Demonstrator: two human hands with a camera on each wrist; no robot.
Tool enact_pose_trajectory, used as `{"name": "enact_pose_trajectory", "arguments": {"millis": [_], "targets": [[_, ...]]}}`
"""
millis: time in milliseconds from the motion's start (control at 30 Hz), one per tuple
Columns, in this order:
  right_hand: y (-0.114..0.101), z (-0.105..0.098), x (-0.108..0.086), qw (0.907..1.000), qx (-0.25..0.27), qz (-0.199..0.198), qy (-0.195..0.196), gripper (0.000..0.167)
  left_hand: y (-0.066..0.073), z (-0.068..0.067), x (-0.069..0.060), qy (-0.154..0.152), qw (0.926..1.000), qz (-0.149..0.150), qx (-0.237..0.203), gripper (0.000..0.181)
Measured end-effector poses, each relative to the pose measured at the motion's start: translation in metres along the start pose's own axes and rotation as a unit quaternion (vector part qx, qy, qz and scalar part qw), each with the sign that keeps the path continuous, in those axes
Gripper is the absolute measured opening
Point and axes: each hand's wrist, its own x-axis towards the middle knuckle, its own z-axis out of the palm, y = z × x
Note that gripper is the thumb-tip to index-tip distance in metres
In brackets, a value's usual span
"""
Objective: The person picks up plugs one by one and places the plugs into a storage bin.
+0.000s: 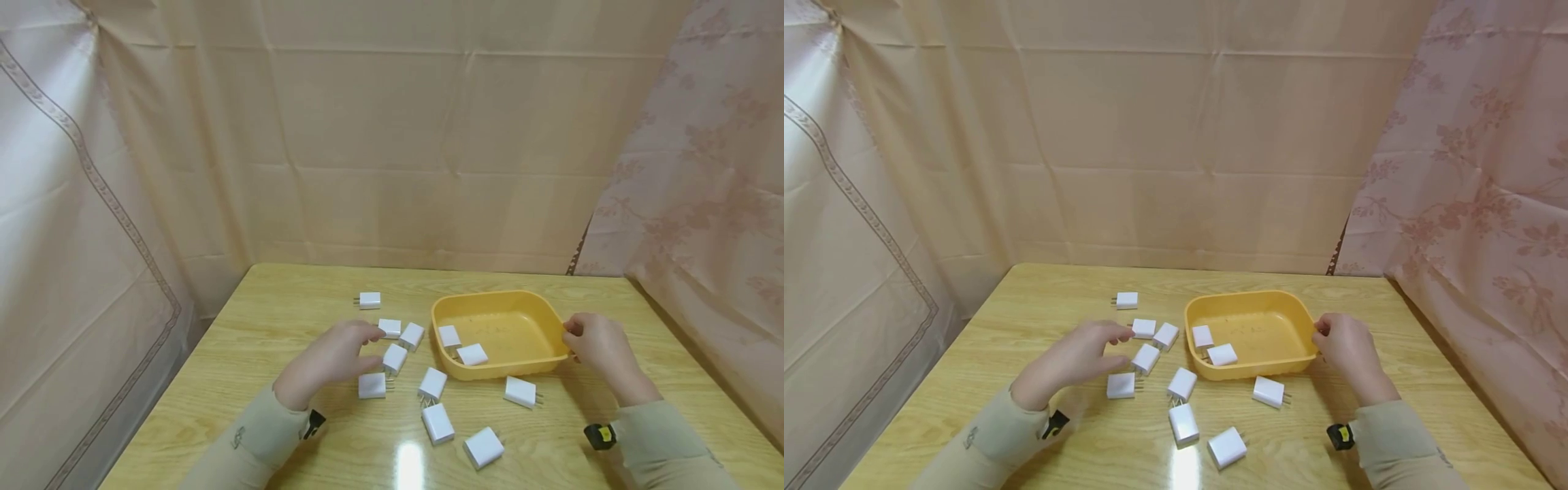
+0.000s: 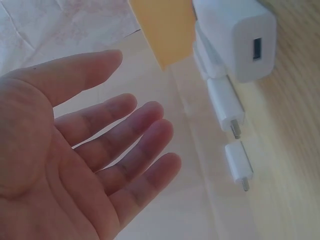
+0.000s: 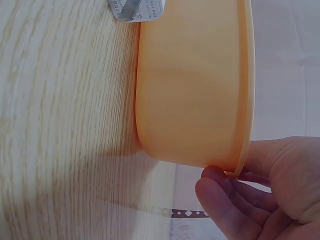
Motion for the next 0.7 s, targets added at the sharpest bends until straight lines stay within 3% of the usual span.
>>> {"name": "enact_pose_trajectory", "arguments": {"millis": [333,700], "targets": [[0.000,0.000,0.000,1.0000,0.001,0.001,-0.002,0.015,-0.005,0.010,-0.002,-0.015,0.9995,0.026,0.006,0.036],[-0.001,0.001,0.000,0.9999,0.003,0.010,-0.004,0.015,-0.004,0.017,-0.007,-0.043,0.9989,0.006,0.019,0.039]]}}
